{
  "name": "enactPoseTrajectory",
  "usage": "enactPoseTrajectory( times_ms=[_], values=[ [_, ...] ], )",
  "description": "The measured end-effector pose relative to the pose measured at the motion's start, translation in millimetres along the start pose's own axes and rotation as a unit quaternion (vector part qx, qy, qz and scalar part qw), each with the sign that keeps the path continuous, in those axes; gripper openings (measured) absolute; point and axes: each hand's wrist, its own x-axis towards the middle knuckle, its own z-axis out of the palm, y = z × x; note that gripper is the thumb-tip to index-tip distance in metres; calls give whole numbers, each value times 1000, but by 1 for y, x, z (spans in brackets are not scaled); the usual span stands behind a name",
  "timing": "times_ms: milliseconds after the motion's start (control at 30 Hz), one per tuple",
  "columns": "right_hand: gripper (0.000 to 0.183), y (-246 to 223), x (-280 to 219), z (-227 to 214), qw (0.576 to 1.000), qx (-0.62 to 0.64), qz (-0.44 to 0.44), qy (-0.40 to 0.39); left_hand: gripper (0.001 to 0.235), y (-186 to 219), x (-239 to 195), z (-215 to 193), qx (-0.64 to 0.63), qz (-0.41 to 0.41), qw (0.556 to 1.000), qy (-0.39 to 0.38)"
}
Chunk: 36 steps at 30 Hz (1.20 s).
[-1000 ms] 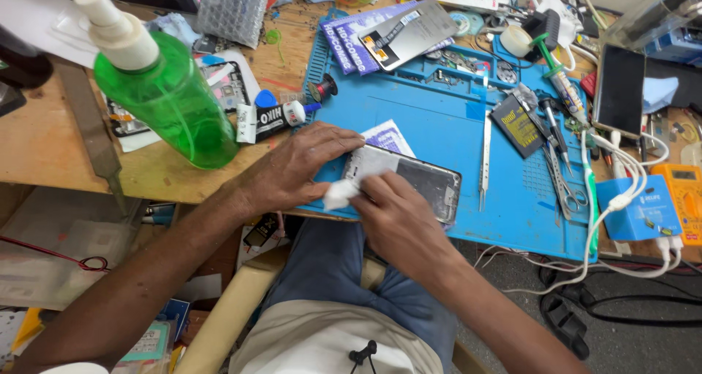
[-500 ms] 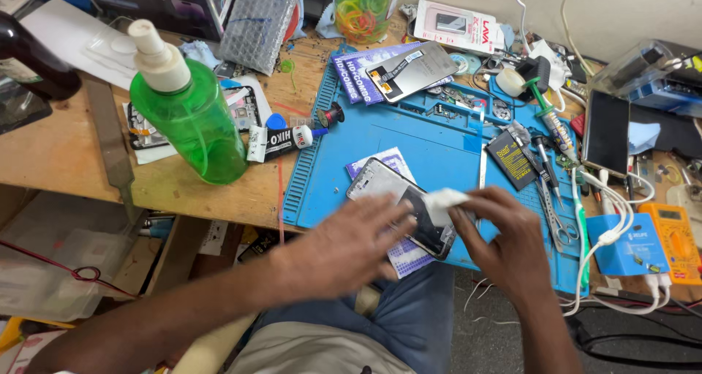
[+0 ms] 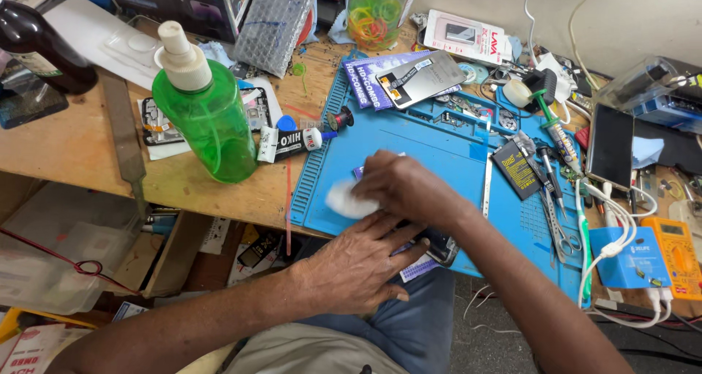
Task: The person cleans the edges of a disassembled smartphone with a cloth, then uses a metal tool to scrape residue from the frame. They apply red adhesive tape along the phone's perimeter, pressing it into place. The work occurs on a cluttered electronics repair bench with tools and spare parts visible.
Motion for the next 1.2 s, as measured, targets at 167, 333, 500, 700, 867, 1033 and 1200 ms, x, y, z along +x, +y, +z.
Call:
enactPoseTrajectory(
  times_ms=[167,333,500,700,867,1033,1200],
  values=[
    [12,8,-11,-20,979,-127,123,103,79,2,-4,2,-22,-4,1000,-16],
    [14,2,-66,-36,941,-60,307,129,74,-5,0,-4,-51,17,998,39],
    [18,-28,-115,-12,926,-55,366,82,68,7,-16,-12,-64,-101,991,64],
    [20,-77,-113,16,911,-17,384,148,71,7,-15,-12,-72,-149,983,75],
    [19,-80,-136,10,860,24,442,255,70,-10,6,-20,-61,-184,979,62],
    [31,-56,-158,-2,798,115,458,375,75,0,25,-17,-23,-181,981,64],
    [21,-48,-153,4,850,82,385,350,59,-10,21,-19,-24,-140,989,30]
  ],
)
